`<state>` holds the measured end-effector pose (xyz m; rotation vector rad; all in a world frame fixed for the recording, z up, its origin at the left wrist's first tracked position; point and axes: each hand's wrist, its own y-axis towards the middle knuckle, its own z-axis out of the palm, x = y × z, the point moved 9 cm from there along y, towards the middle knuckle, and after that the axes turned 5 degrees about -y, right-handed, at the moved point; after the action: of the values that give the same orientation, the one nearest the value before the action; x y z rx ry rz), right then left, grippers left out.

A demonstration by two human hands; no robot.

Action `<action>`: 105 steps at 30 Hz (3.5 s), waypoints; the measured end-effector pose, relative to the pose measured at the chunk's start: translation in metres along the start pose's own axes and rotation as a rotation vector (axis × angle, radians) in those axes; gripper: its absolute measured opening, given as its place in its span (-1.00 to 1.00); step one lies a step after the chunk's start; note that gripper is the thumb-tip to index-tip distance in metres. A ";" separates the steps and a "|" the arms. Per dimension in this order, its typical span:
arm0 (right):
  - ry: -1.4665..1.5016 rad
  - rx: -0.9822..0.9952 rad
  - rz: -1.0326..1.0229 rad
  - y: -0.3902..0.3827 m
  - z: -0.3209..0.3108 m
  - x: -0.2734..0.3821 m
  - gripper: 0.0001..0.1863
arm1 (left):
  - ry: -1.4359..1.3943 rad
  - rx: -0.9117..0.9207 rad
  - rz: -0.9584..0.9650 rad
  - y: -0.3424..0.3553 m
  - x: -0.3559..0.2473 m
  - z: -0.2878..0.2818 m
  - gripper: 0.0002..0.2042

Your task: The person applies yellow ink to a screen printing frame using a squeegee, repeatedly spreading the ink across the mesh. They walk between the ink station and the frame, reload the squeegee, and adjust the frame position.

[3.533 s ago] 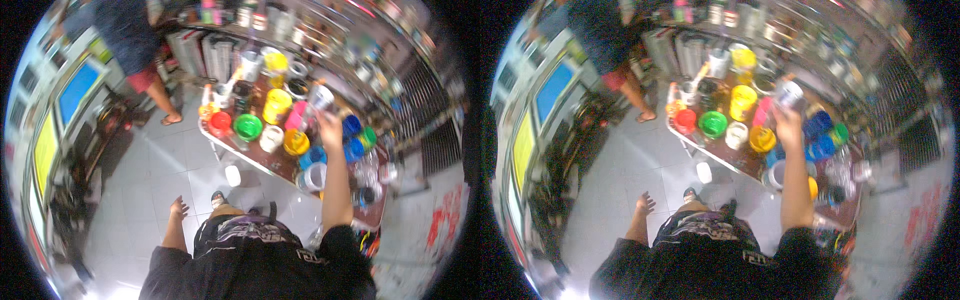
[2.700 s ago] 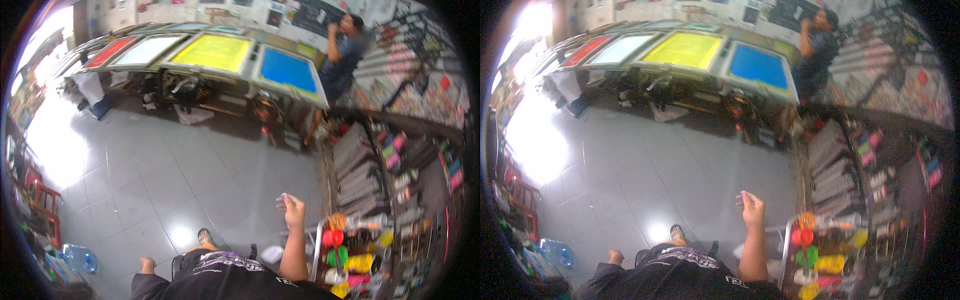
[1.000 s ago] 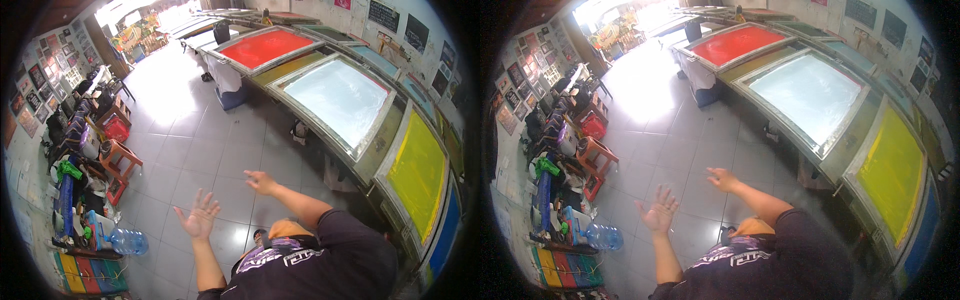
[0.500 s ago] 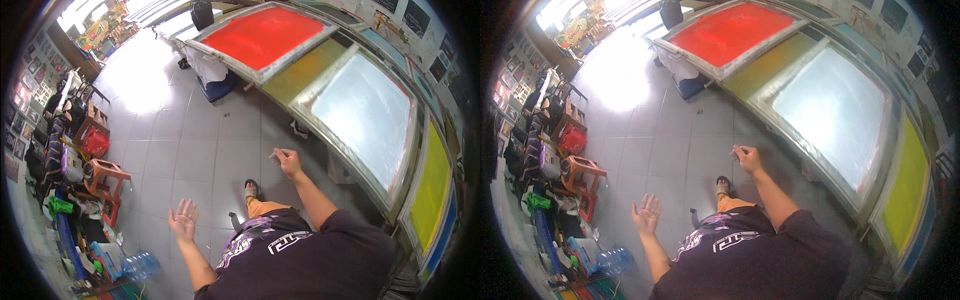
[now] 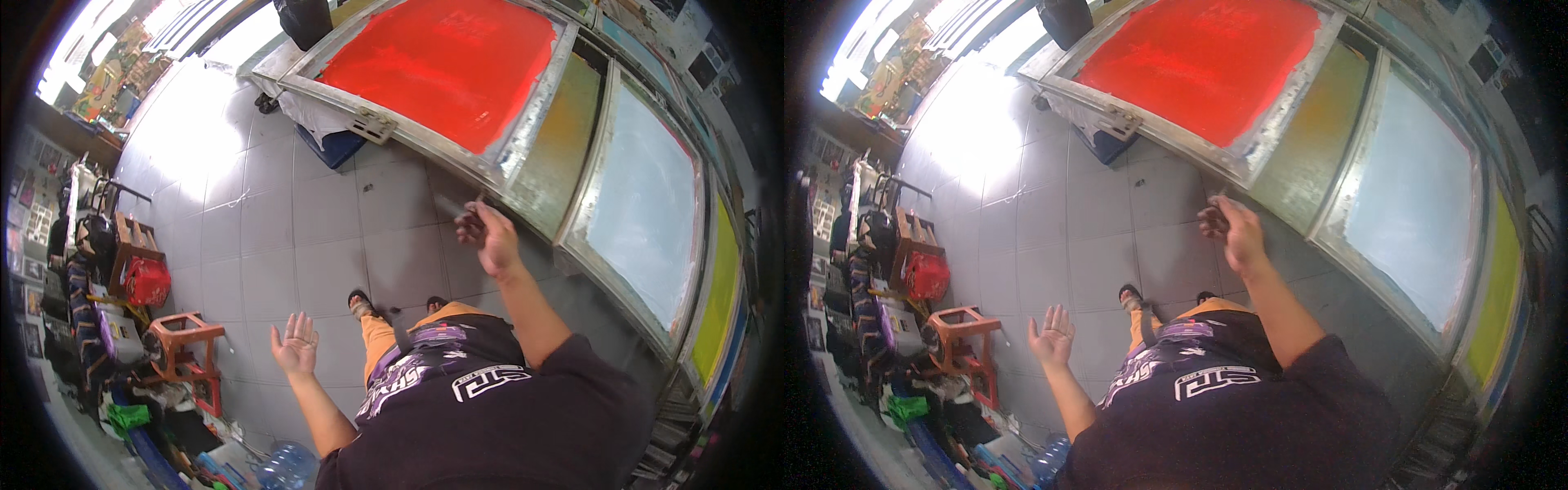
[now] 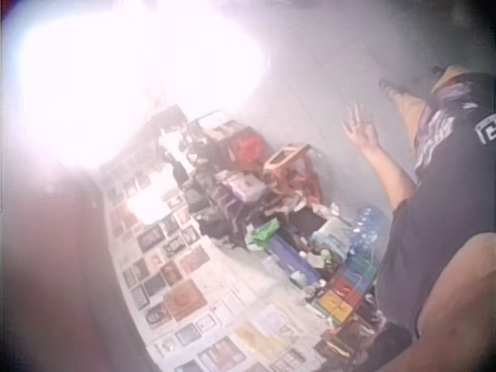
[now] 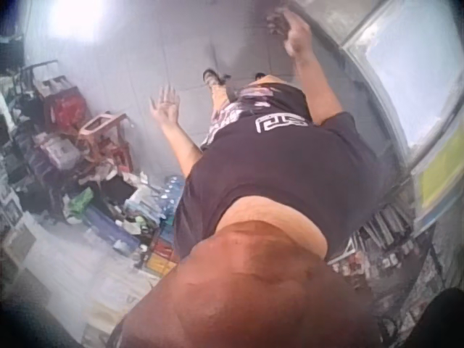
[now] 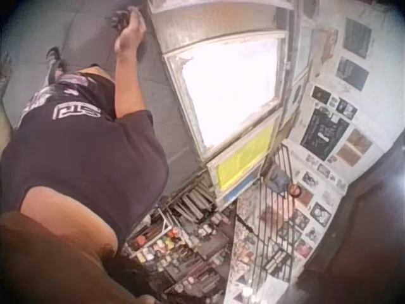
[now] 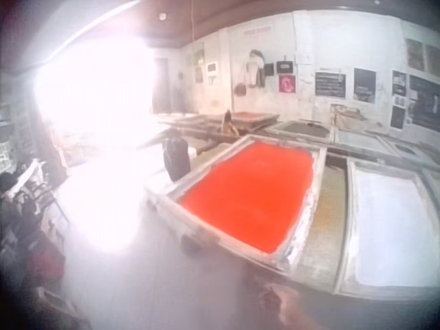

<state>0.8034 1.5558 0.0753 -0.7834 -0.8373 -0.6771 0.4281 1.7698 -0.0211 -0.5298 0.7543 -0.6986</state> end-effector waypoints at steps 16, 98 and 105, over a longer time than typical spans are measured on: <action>-0.041 -0.641 -0.310 -0.017 0.005 0.013 -0.81 | 0.512 0.418 -0.094 0.240 -0.066 0.292 -0.60; -0.507 -1.468 -0.168 -0.263 -0.108 0.025 -0.83 | 1.074 0.630 1.623 0.123 -0.008 0.469 -0.53; -0.319 -1.735 -0.217 -0.410 -0.122 -0.015 -0.73 | 0.932 1.386 1.078 -0.056 0.179 0.450 -0.67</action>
<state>0.5242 1.2383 0.1438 -2.4083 -0.4363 -1.4947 0.8442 1.6851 0.2176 1.4858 1.0246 -0.2446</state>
